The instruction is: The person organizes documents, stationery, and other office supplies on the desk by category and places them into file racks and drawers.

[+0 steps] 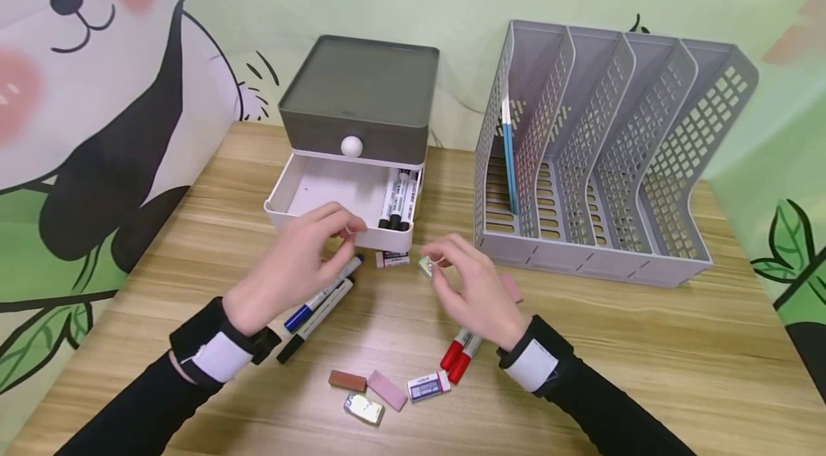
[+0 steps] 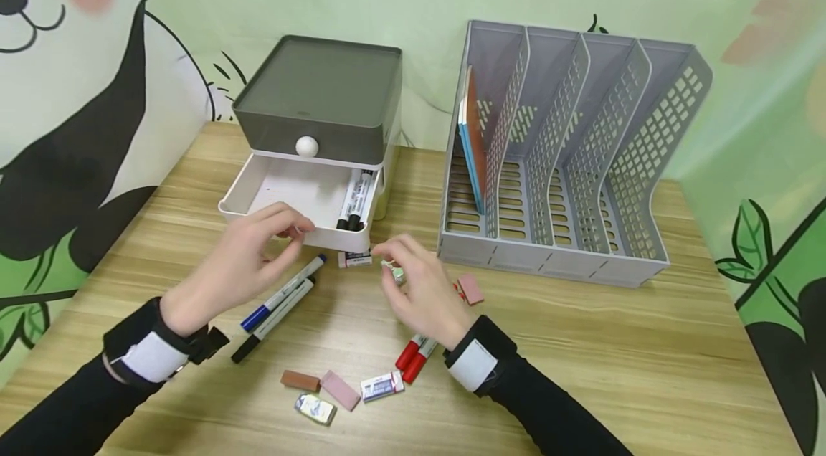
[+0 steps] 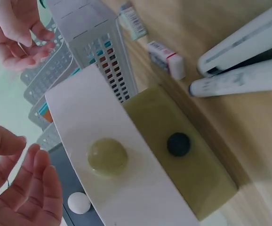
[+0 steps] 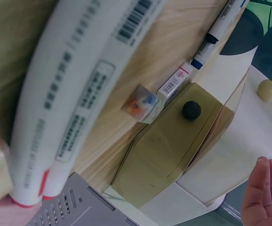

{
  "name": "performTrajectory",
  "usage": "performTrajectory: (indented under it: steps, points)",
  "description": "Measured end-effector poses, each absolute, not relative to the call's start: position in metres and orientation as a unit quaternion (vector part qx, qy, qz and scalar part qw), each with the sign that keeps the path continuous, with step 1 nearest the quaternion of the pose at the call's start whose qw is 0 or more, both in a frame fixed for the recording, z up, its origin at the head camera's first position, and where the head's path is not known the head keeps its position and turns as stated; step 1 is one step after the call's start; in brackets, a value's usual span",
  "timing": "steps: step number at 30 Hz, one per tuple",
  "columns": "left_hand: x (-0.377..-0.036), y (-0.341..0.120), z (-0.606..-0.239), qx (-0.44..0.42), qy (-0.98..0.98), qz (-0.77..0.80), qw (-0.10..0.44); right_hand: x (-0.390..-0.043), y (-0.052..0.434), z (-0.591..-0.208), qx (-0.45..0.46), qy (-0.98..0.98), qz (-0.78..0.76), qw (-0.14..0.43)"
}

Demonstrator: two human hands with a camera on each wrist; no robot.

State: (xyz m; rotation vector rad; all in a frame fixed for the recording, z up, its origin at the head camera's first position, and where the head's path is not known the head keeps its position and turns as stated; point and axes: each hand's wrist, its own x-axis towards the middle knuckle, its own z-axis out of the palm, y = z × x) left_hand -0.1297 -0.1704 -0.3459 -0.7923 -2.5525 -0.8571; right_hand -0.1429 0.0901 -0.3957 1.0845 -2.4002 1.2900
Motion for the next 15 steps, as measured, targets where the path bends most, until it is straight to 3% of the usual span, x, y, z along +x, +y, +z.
performTrajectory:
  steps: [5, 11, 15]
  points:
    - [-0.113, -0.179, -0.357, -0.259, -0.923, -0.244, 0.146, -0.14, 0.087, -0.396, 0.386, -0.819, 0.417, 0.077]
    - [-0.101, -0.186, -0.374, -0.236, -0.951, -0.192, 0.06, -0.137, 0.082, -0.397, 0.407, -0.824, 0.39, 0.049]
    - [-0.097, -0.19, -0.382, -0.218, -0.96, -0.175, 0.033, -0.135, 0.079, -0.396, 0.416, -0.832, 0.367, 0.027]
